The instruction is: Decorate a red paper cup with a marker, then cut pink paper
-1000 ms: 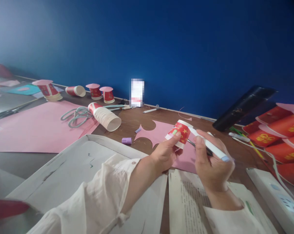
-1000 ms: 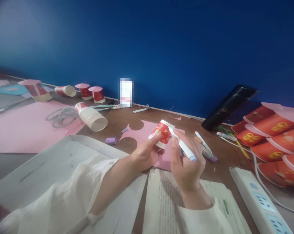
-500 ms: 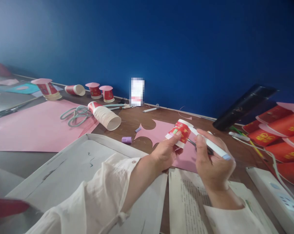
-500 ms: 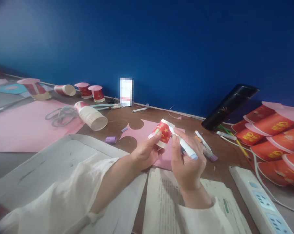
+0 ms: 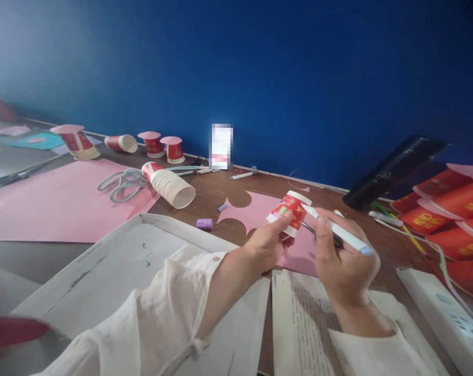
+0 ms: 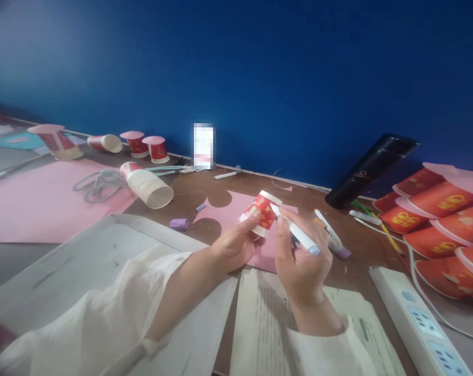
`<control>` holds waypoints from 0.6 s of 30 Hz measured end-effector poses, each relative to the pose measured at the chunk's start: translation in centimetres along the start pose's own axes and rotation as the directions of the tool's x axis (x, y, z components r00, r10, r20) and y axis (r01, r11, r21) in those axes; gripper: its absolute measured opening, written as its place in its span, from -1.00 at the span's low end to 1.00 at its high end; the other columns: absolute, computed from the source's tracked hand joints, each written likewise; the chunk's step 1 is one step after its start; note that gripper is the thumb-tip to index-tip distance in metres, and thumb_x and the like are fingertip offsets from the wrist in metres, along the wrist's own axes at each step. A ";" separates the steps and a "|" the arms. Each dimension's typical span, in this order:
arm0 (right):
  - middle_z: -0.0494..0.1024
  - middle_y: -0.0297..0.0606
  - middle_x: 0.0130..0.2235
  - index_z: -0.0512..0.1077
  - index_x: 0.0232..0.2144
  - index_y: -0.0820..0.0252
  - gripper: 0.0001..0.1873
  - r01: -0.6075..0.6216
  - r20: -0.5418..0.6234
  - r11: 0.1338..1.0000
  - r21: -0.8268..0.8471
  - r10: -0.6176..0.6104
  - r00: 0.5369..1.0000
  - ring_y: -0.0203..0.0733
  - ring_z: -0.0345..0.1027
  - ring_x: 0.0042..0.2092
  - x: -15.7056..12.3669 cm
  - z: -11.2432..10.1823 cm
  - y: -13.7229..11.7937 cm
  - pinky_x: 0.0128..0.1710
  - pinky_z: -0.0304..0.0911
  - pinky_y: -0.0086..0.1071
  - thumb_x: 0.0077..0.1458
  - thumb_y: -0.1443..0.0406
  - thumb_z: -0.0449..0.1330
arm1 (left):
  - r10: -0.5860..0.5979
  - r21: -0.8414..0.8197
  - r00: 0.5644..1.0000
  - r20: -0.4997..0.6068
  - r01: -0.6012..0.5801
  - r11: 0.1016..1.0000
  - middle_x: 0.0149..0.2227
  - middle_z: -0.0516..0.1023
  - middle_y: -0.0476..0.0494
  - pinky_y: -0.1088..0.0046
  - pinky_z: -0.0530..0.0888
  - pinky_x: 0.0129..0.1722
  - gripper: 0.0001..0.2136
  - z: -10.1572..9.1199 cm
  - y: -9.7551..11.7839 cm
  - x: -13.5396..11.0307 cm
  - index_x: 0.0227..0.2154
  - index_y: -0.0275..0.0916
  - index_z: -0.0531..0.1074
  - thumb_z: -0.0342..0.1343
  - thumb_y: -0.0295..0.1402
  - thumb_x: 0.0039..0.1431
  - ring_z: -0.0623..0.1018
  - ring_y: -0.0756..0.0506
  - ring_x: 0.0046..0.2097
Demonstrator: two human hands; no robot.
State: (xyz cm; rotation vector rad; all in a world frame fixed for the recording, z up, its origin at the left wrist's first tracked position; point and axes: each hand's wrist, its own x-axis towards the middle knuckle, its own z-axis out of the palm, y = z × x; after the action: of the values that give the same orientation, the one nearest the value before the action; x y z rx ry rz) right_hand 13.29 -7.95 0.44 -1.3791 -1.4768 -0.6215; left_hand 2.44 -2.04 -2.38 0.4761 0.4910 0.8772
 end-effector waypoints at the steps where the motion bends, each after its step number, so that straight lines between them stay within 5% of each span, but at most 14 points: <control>1: 0.67 -0.13 -0.23 0.57 -0.16 0.24 -0.81 0.004 -0.001 1.000 -0.001 -0.004 1.000 -0.06 0.56 -0.19 0.0 0.0 0.0 -0.08 0.40 -0.18 0.22 0.34 0.19 | 0.001 0.005 1.000 0.002 -0.001 1.000 -0.18 0.52 -0.10 0.34 0.25 -0.19 -0.63 0.0 0.0 0.0 -0.20 -0.15 0.53 0.38 -0.12 -0.05 0.42 -0.13 -0.13; 18: 0.67 -0.10 -0.20 0.56 -0.11 0.25 -0.78 -0.010 -0.018 1.000 0.025 0.010 1.000 -0.03 0.56 -0.16 -0.1 0.0 0.0 -0.07 0.42 -0.14 0.22 0.35 0.18 | 0.001 -0.008 1.000 -0.020 -0.001 1.000 -0.16 0.53 -0.11 0.34 0.26 -0.19 -0.64 0.0 0.0 0.1 -0.19 -0.15 0.52 0.38 -0.13 -0.03 0.42 -0.12 -0.14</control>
State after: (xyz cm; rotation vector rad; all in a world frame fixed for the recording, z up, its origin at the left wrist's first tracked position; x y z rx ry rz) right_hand 13.32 -7.94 0.34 -1.3573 -1.4582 -0.6056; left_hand 2.51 -1.94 -2.40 0.4610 0.5060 0.8855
